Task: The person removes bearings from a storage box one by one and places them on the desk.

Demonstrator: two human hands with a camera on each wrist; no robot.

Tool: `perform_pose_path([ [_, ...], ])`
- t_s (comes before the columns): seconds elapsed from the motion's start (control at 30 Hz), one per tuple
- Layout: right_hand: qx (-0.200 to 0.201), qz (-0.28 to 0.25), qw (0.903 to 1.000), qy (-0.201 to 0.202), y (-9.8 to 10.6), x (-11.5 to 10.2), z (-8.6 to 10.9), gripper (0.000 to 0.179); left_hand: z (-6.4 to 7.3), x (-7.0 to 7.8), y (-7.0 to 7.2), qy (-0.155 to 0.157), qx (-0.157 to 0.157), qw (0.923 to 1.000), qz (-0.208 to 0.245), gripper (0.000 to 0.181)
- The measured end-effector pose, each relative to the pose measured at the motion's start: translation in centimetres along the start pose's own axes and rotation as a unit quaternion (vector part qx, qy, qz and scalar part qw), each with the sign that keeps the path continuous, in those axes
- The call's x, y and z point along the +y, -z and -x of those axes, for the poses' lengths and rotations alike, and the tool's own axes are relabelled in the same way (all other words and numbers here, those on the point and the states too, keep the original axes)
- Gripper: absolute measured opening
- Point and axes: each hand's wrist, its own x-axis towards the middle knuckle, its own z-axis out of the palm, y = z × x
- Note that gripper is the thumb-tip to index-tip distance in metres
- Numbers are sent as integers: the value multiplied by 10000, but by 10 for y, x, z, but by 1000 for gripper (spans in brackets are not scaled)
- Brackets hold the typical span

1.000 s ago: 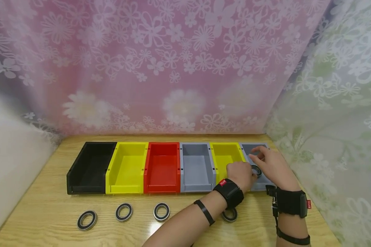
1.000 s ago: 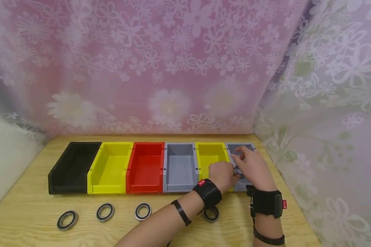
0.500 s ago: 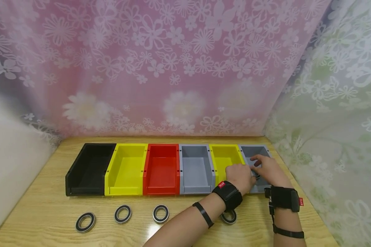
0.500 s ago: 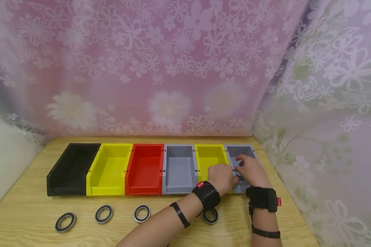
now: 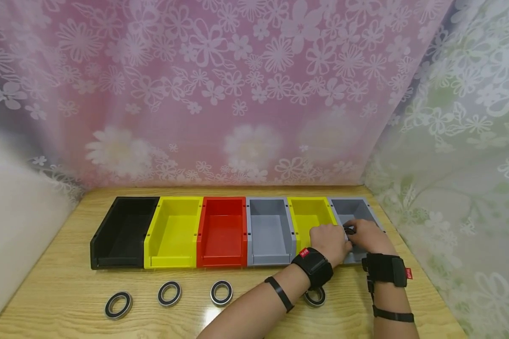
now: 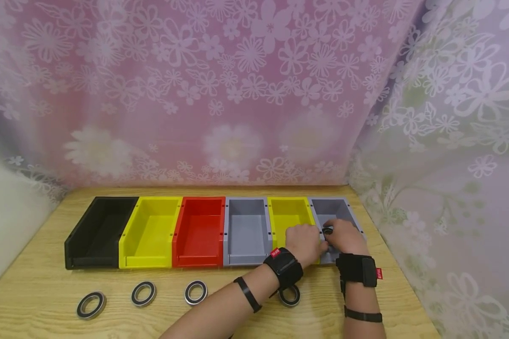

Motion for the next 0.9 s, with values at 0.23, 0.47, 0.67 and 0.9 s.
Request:
perform_pose_path([
  [0.23,-81,23,9998,-168,-2,2,-2,42,0,-1,-1,-15,52,10000,-2,50],
  [0.47,-20,-47,9997,-221,-5,3,-3,40,0,-1,0,-3,-63,10000,26,48],
  [0.67,-68,-49,9994,-347,-4,3,-2,36,0,-2,-1,-71,-39,10000,39,49],
  [0.9,-94,-54,9993,-356,-5,5,0,25,0,-2,-2,-86,-100,9999,81,51],
])
